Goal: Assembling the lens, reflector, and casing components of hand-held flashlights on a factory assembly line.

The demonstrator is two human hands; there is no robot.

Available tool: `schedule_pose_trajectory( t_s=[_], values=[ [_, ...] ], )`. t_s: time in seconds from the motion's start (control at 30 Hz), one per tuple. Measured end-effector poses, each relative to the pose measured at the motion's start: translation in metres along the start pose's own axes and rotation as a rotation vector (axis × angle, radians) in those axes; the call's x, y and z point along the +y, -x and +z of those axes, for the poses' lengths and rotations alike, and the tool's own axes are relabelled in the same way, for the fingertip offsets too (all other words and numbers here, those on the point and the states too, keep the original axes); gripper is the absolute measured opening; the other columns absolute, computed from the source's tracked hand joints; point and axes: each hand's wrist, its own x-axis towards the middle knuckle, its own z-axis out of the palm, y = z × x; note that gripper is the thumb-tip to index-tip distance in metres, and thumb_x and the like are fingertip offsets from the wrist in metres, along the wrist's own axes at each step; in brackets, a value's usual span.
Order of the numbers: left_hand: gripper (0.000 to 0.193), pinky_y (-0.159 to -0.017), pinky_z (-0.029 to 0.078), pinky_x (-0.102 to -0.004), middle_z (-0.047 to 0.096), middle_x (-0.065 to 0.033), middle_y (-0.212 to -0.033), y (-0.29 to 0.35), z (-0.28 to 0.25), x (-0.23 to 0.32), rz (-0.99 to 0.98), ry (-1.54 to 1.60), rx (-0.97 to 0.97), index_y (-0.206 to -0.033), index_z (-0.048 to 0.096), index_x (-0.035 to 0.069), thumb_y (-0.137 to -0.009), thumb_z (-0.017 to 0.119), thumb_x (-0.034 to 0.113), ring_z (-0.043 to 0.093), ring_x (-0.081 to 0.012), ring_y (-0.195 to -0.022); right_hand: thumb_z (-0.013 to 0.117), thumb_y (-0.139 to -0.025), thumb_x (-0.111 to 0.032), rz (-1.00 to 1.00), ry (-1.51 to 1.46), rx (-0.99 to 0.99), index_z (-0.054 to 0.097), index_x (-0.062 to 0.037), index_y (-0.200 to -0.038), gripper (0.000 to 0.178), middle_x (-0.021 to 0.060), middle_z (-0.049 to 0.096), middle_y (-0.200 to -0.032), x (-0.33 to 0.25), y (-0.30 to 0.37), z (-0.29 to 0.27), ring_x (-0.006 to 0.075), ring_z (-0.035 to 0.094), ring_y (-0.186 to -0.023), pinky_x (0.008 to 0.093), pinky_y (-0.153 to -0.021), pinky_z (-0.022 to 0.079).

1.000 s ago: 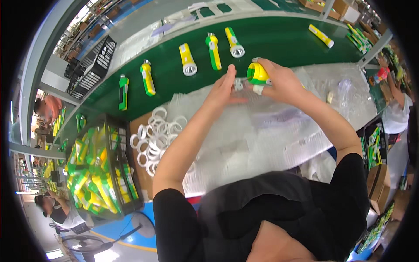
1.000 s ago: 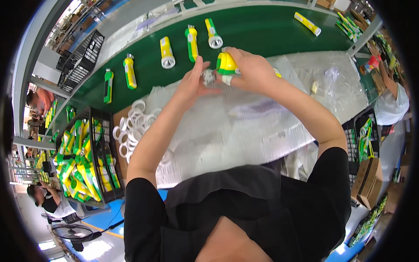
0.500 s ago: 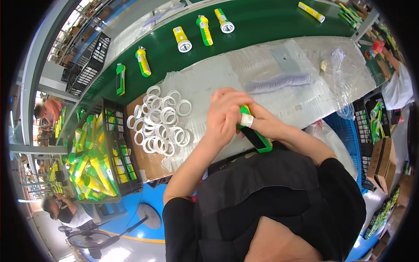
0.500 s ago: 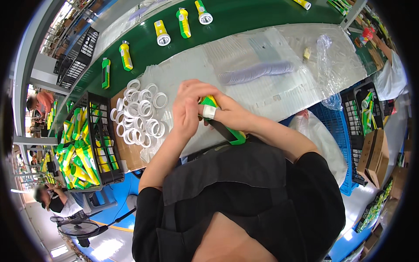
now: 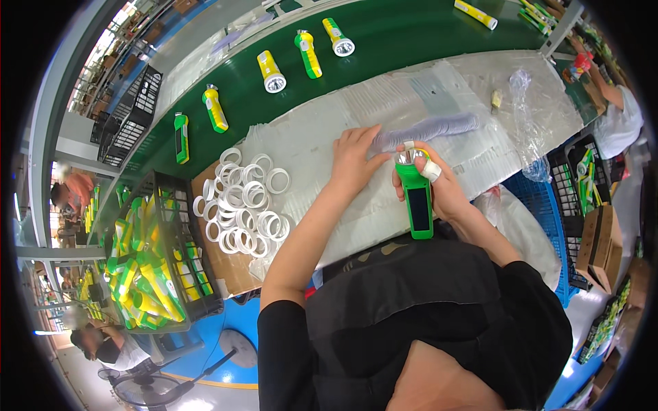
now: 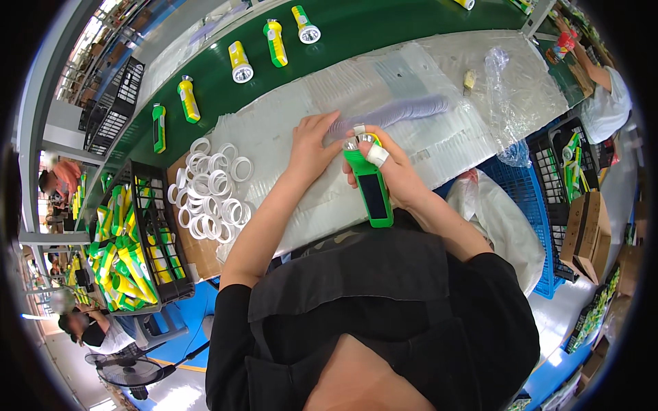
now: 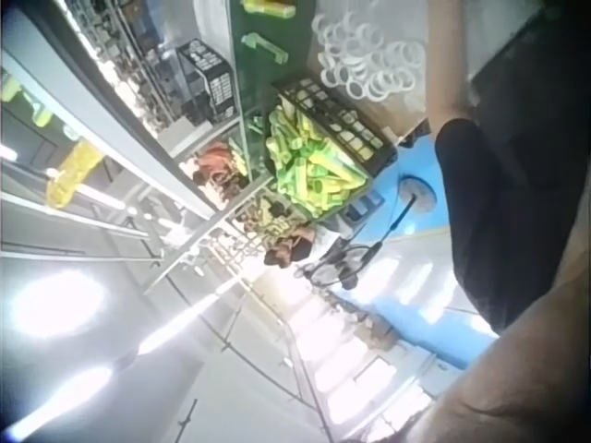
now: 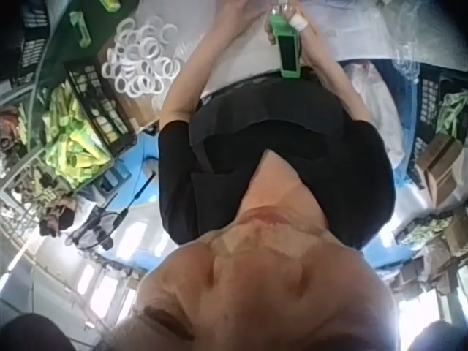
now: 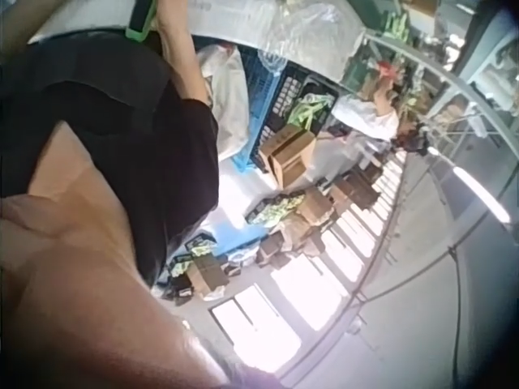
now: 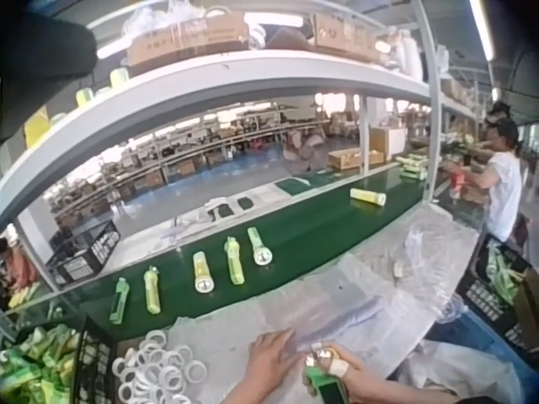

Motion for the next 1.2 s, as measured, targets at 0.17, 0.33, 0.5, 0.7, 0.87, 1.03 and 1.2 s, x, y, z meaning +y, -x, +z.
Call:
schedule_pose_trajectory(
  t_s=[0.17,0.33,0.5,0.7,0.87,1.03,1.2],
  values=[
    [0.048,-0.090,0.042,-0.0376,0.061,-0.0115,-0.117,0.006,-0.009,-0.007,-0.004,0.166,0.101,-0.125,0.061,0.008,-0.079,0.073,0.014,0.054,-0.0283,-0.110,0.053,-0.098,-0.042,0.000,0.054,-0.067,0.047,-0.0063,-0.129,0.048,0.0134,0.061,-0.087,-0.002,-0.004,0.005,0.0194,0.060,-0.072,0.0328,-0.064,0.050],
    [0.039,-0.093,0.039,-0.0400,0.057,-0.0106,-0.105,0.015,-0.069,0.057,0.067,0.329,0.110,-0.123,0.064,0.008,-0.084,0.064,0.014,0.050,-0.0293,-0.106,0.058,-0.096,-0.042,0.014,0.103,-0.140,0.047,-0.0048,-0.128,0.050,0.0107,0.061,-0.089,-0.006,-0.012,0.015,0.0174,0.062,-0.073,0.0310,-0.064,0.051],
    [0.035,-0.094,0.038,-0.0410,0.057,-0.0122,-0.112,0.037,-0.082,0.060,0.130,0.223,0.178,-0.121,0.064,0.004,-0.088,0.055,0.013,0.049,-0.0306,-0.109,0.058,-0.097,-0.028,0.040,0.157,-0.315,0.049,-0.0031,-0.123,0.037,0.0069,0.060,-0.090,-0.002,-0.023,0.034,0.0153,0.062,-0.074,0.0296,-0.066,0.051],
    [0.033,-0.095,0.037,-0.0429,0.059,-0.0147,-0.116,0.047,-0.075,0.049,0.211,0.355,0.272,-0.114,0.064,-0.002,-0.090,0.048,0.014,0.052,-0.0325,-0.109,0.057,-0.097,-0.026,0.082,0.153,-0.496,0.048,-0.0030,-0.126,0.038,0.0085,0.059,-0.098,0.014,-0.035,0.047,0.0155,0.061,-0.076,0.0299,-0.068,0.051],
    [0.033,-0.095,0.037,-0.0435,0.060,-0.0156,-0.117,0.045,-0.086,0.033,0.255,0.267,0.331,-0.115,0.063,-0.002,-0.089,0.046,0.011,0.053,-0.0342,-0.110,0.054,-0.098,-0.024,0.055,0.134,-0.423,0.047,-0.0056,-0.129,0.037,0.0077,0.058,-0.099,0.019,-0.049,0.062,0.0162,0.061,-0.076,0.0311,-0.069,0.051],
    [0.047,-0.097,0.037,-0.0449,0.061,-0.0129,-0.124,0.040,-0.140,0.005,0.011,-0.184,0.100,-0.129,0.056,0.009,-0.084,0.066,0.018,0.052,-0.0323,-0.119,0.060,-0.094,-0.039,-0.103,0.216,-0.403,0.045,-0.0048,-0.128,0.051,0.0098,0.060,-0.090,0.009,-0.082,0.056,0.0179,0.061,-0.072,0.0312,-0.065,0.050],
    [0.057,-0.094,0.039,-0.0455,0.061,-0.0109,-0.121,0.046,-0.176,-0.034,-0.064,-0.539,-0.487,-0.128,0.059,0.021,-0.074,0.076,0.018,0.053,-0.0312,-0.116,0.058,-0.095,-0.035,-0.261,0.264,-0.405,0.046,-0.0044,-0.125,0.045,0.0090,0.058,-0.084,0.006,-0.104,0.058,0.0154,0.056,-0.071,0.0301,-0.066,0.047]
  ],
)
